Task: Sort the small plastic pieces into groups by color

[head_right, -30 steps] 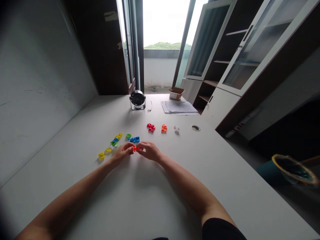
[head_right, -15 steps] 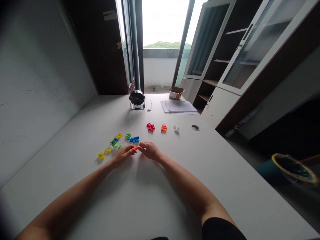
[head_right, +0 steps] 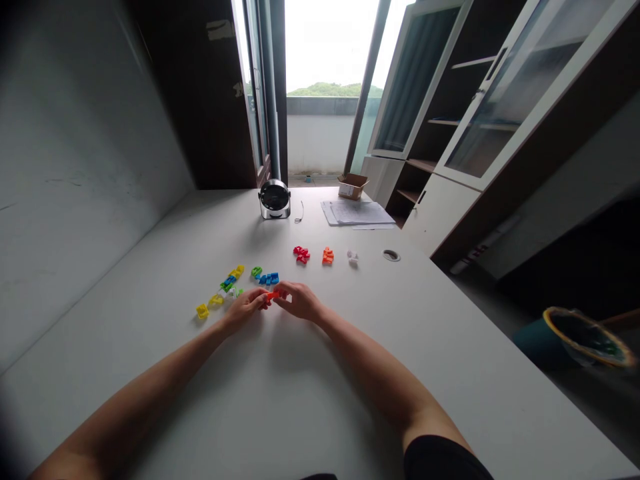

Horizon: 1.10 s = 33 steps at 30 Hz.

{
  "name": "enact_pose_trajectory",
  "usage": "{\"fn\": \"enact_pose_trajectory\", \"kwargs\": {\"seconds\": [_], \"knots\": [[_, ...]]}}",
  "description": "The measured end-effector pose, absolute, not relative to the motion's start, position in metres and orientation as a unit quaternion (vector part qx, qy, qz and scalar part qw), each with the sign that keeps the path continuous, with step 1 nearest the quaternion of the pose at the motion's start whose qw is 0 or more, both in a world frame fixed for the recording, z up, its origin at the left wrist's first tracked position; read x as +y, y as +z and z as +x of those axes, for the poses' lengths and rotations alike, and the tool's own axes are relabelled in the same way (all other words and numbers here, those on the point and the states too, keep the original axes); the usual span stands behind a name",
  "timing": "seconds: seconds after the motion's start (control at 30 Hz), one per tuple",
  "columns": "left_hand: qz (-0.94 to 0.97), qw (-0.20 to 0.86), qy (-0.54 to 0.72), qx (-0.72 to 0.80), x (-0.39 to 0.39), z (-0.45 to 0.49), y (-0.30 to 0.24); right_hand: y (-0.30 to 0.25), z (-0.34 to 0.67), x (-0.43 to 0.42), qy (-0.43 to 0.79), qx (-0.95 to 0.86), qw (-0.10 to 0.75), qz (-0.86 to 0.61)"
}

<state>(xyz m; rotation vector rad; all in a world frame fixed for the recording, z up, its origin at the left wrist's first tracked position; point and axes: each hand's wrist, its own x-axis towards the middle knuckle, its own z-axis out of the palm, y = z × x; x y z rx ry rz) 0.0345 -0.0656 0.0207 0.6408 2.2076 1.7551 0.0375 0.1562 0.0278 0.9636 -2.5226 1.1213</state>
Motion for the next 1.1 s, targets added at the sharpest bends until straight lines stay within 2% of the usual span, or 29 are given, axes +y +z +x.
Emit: {"fn": "enact_pose_trajectory", "kwargs": {"seconds": [0.4,0.7,1.1], "knots": [[0.213,0.119,0.607,0.756,-0.067,0.034,0.017,0.023,0.034,0.157,0.367,-0.869,0.108,0.314],[0.226,0.112,0.557,0.792,-0.067,0.037,0.024,0.023,0.033,0.159,0.331,-0.888,0.094,0.305],[0.238,0.047,0.456,0.856,-0.066,0.04,0.029,0.021,0.031,0.161,0.316,-0.891,0.086,0.313]]}}
